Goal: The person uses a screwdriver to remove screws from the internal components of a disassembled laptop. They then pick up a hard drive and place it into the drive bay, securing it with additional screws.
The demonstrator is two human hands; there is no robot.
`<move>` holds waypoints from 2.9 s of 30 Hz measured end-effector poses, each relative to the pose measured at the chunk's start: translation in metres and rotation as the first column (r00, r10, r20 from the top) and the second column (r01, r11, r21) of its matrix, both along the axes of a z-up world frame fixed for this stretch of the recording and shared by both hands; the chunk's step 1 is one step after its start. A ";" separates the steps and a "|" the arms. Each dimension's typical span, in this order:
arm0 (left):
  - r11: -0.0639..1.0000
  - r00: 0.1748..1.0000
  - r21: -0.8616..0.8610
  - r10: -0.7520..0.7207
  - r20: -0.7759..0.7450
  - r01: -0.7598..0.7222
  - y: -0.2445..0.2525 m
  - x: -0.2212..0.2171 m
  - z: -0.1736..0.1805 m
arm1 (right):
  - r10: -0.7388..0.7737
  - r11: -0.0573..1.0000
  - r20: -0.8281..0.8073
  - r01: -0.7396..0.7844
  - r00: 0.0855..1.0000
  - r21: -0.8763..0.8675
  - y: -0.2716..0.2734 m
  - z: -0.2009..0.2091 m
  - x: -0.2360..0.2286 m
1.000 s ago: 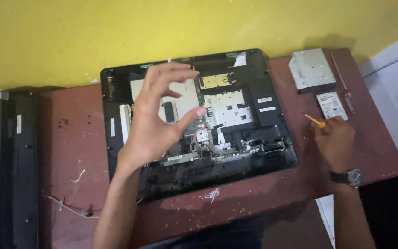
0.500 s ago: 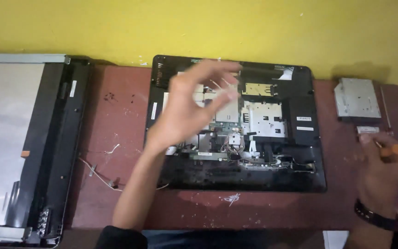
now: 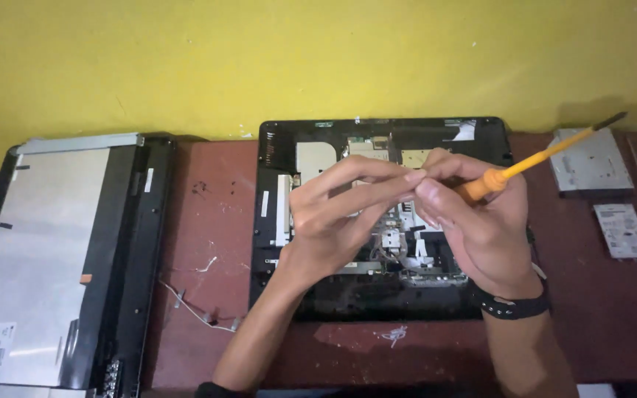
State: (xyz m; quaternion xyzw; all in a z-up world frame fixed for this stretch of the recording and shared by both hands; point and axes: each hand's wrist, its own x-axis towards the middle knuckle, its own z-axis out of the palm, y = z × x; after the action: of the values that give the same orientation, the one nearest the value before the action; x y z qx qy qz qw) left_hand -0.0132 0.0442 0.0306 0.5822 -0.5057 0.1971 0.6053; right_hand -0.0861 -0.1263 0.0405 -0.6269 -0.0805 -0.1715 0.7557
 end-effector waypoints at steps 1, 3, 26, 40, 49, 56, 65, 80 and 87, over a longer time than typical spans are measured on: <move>1.000 1.000 0.001 0.004 -0.001 -0.004 0.001 0.002 0.001 | 0.004 1.000 -0.001 -0.004 1.000 0.001 0.001 0.001 0.002; 1.000 1.000 -0.008 0.006 0.005 -0.006 0.005 0.006 0.004 | 0.016 0.998 -0.002 -0.016 1.000 -0.057 0.001 0.003 0.006; 0.973 0.973 0.016 0.231 0.031 -0.231 0.025 0.035 0.015 | -0.632 0.762 0.033 0.629 0.774 -0.151 -0.132 -0.157 -0.051; 0.982 0.983 0.037 0.183 0.015 -0.184 0.021 0.029 0.015 | -0.518 0.813 0.082 0.520 0.852 -0.263 -0.137 -0.150 -0.049; 0.983 0.984 0.032 0.179 -0.011 -0.179 0.022 0.029 0.017 | -0.634 0.555 0.334 0.711 0.697 -0.432 -0.064 -0.058 -0.027; 0.968 0.965 -0.026 0.250 0.079 -0.249 0.018 0.033 0.010 | -0.576 0.676 0.397 0.690 0.715 -0.260 -0.039 -0.036 -0.009; 0.972 0.963 -0.053 0.235 0.133 -0.229 0.017 0.036 0.010 | -0.559 0.735 0.345 0.643 0.754 -0.215 -0.025 -0.009 0.010; 0.958 0.961 0.079 0.276 0.016 -0.276 -0.001 0.076 -0.046 | -0.413 0.753 0.507 0.597 0.756 -0.276 -0.016 -0.027 0.050; 0.958 0.960 0.088 0.277 -0.043 -0.273 -0.011 0.087 -0.067 | -0.431 0.778 0.511 0.593 0.744 -0.206 -0.004 -0.026 0.071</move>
State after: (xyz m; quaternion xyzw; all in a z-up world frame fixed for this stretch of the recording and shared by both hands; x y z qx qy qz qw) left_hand 0.0740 0.0329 -0.0363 0.6763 -0.4107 0.2424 0.5615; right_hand -0.0150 -0.1306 0.0145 -0.6950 -0.0987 -0.4941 0.5130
